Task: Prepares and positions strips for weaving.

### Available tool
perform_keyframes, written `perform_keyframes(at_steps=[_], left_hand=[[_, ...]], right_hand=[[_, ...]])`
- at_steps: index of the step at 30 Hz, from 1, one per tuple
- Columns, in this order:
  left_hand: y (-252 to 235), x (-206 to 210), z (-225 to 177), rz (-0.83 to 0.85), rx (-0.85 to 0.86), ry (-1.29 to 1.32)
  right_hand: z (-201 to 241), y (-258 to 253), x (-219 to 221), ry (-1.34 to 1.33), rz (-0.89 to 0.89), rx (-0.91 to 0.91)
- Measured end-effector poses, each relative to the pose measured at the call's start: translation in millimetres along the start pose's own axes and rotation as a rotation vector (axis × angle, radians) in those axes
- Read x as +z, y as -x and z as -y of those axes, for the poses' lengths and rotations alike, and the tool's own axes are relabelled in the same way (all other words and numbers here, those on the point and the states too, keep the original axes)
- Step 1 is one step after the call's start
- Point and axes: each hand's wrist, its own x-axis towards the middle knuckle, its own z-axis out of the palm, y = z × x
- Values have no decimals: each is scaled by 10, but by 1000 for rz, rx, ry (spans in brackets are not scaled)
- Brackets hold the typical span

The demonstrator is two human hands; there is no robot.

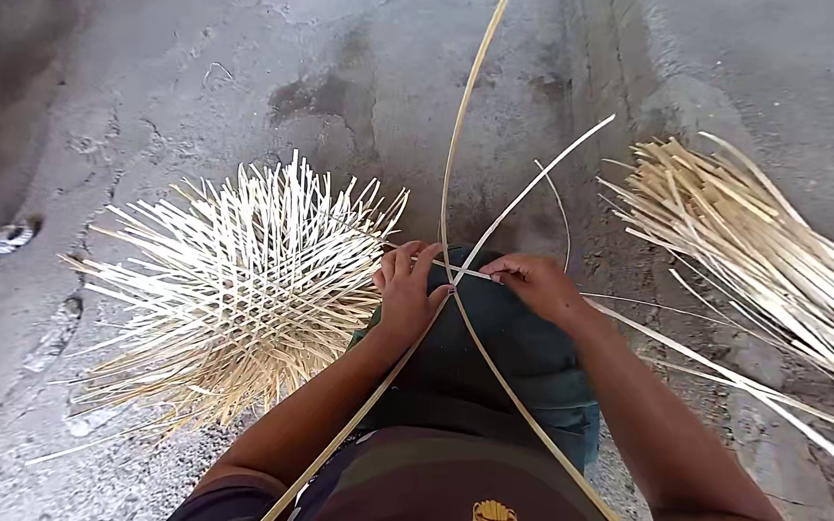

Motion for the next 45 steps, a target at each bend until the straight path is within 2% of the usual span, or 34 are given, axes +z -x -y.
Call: perform_keyframes(at_steps=[8, 14, 17, 21, 24, 29, 32, 33, 35, 38, 40, 41, 43, 45], left_hand=[[-66, -46, -47, 91, 20, -57], [-30, -9, -27, 32, 99, -91], [-17, -24, -69, 84, 138, -110], [-27, -24, -28, 129, 183, -88], [-71, 15, 23, 152, 265, 1], [-107, 22, -1, 221, 288, 70], [-121, 41, 18, 209, 321, 71], [-126, 49, 32, 202, 332, 70], [-128, 55, 53, 192, 344, 62], [-125, 51, 36, 196, 333, 48], [-130, 59, 32, 196, 332, 46], [-134, 66, 34, 195, 333, 50], [-145, 81, 37, 195, 333, 53], [-150, 84, 28, 202, 324, 48]], right_hand=[[21, -62, 41, 54, -40, -89], [-41, -19, 96, 13, -109, -70], [-103, 8, 113, 21, -132, -97], [-193, -45, 85, -33, -105, -174], [-174, -57, 63, -73, -96, -175], [-156, -43, 56, -34, -17, -170], [-60, 87, -183, -8, -7, -171], [-24, 161, -345, -52, -51, -159], [-39, 350, -738, -180, -263, -139], [-385, 715, -1481, -171, -630, 63], [-826, 984, -1915, 29, -813, 328], [-1040, 1134, -2080, 134, -830, 505], [-1404, 1411, -2280, 226, -731, 806], [-1668, 1583, -2333, 258, -572, 963]])
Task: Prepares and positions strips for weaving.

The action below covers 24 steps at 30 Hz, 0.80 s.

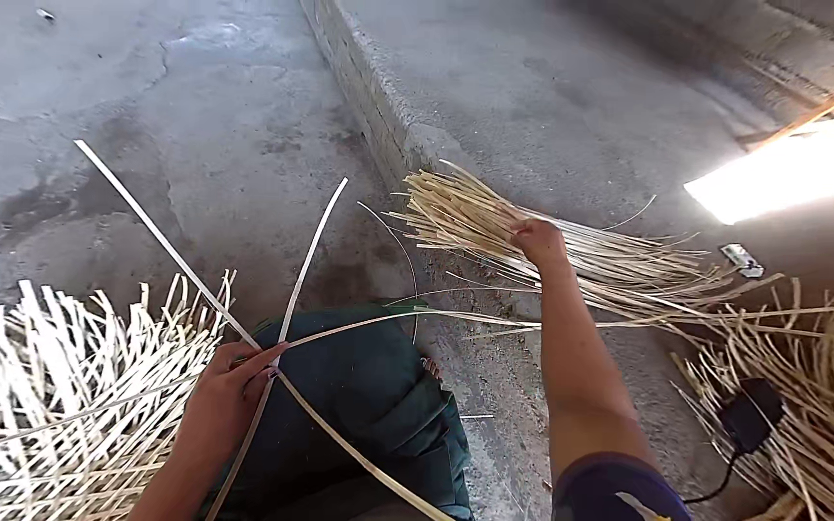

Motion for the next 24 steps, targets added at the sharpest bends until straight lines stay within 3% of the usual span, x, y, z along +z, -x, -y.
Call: perform_keyframes(at_steps=[4, 9, 16, 18, 21, 24], left_hand=[[-8, -5, -11, 2, -11, 4], [7, -39, -15, 17, -21, 21], [19, -18, 4, 20, -32, 31], [25, -27, -9, 12, -33, 34], [25, -23, -5, -3, -34, 37], [31, -23, -4, -1, -34, 28]], right_hand=[[-120, -87, 30, 133, 104, 28], [-115, -87, -169, -157, -5, -130], [-300, -157, -75, -352, -48, -124], [-274, -114, -48, -281, -103, -130], [-183, -59, 6, 48, -230, -233], [-119, -48, 126, 321, -239, -283]])
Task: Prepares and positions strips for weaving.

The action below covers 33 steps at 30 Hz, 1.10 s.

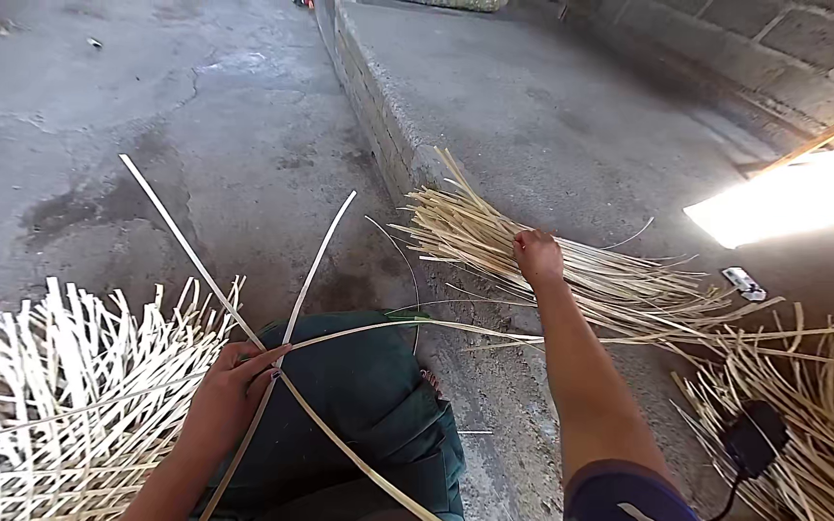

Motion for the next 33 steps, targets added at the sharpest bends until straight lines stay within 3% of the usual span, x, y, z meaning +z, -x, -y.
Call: perform_keyframes(at_steps=[2, 5, 9, 12, 16, 19, 23, 27, 30, 33], left_hand=[[2, 8, 3, 1, -3, 5], [1, 11, 20, -3, 7, 1], [5, 9, 27, -1, 5, 5], [-1, -2, 17, 1, 15, 10], [-29, -8, -9, 17, 4, 11], [-35, -1, -5, 18, -13, 15], [-41, -5, -12, 12, -16, 21], [-23, -9, -1, 5, -16, 24], [-26, -7, 6, 4, -6, 24], [-24, 3, 16, 2, -8, 31]], right_hand=[[28, 28, 78, 74, 28, -55], [74, 60, 103, 153, 210, -100], [120, 51, -124, 145, 442, 95], [-84, -34, -203, 14, 545, 190], [-247, -158, -235, -178, 425, 164], [-240, -262, -94, -123, 291, 230], [-250, -312, 113, -15, 307, 229], [-198, -282, 51, 52, 344, 190], [-185, -231, -30, 8, 341, 207], [-255, -194, -111, -135, 232, 212]])
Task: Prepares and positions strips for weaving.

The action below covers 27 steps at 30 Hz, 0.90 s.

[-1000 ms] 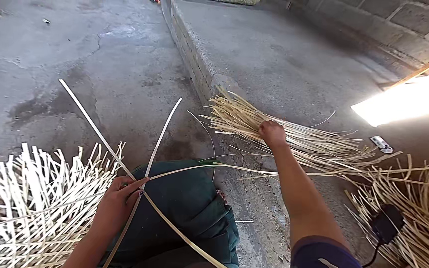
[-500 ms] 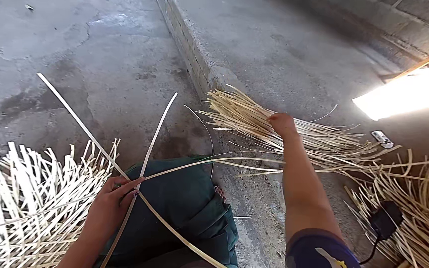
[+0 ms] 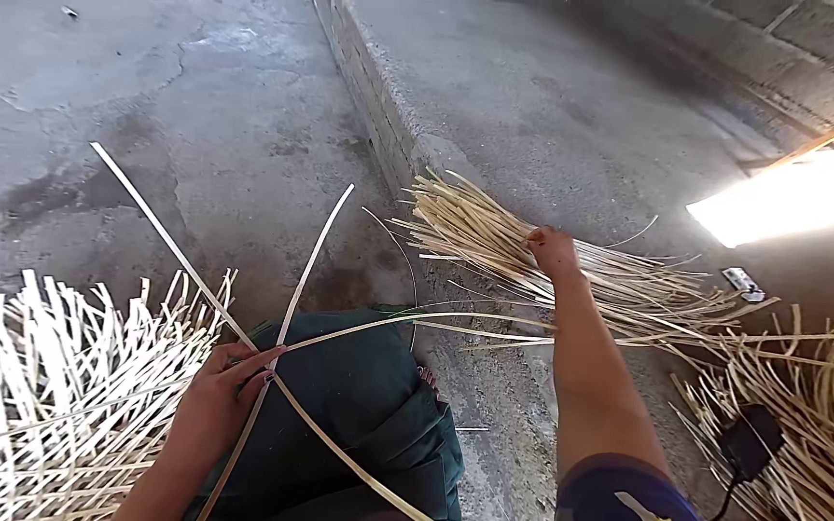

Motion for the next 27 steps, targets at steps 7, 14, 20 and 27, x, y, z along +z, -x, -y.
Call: perform_keyframes(at_steps=[7, 14, 20, 27], left_hand=[[13, 6, 7, -13, 9, 12], [35, 8, 11, -23, 18, 6], [46, -1, 4, -12, -3, 14], [41, -35, -27, 13, 1, 12]], right_hand=[[-55, 64, -131, -107, -102, -225], [14, 135, -233, -240, -130, -65], [51, 188, -311, -48, -188, -98], [420, 506, -1054, 105, -588, -140]])
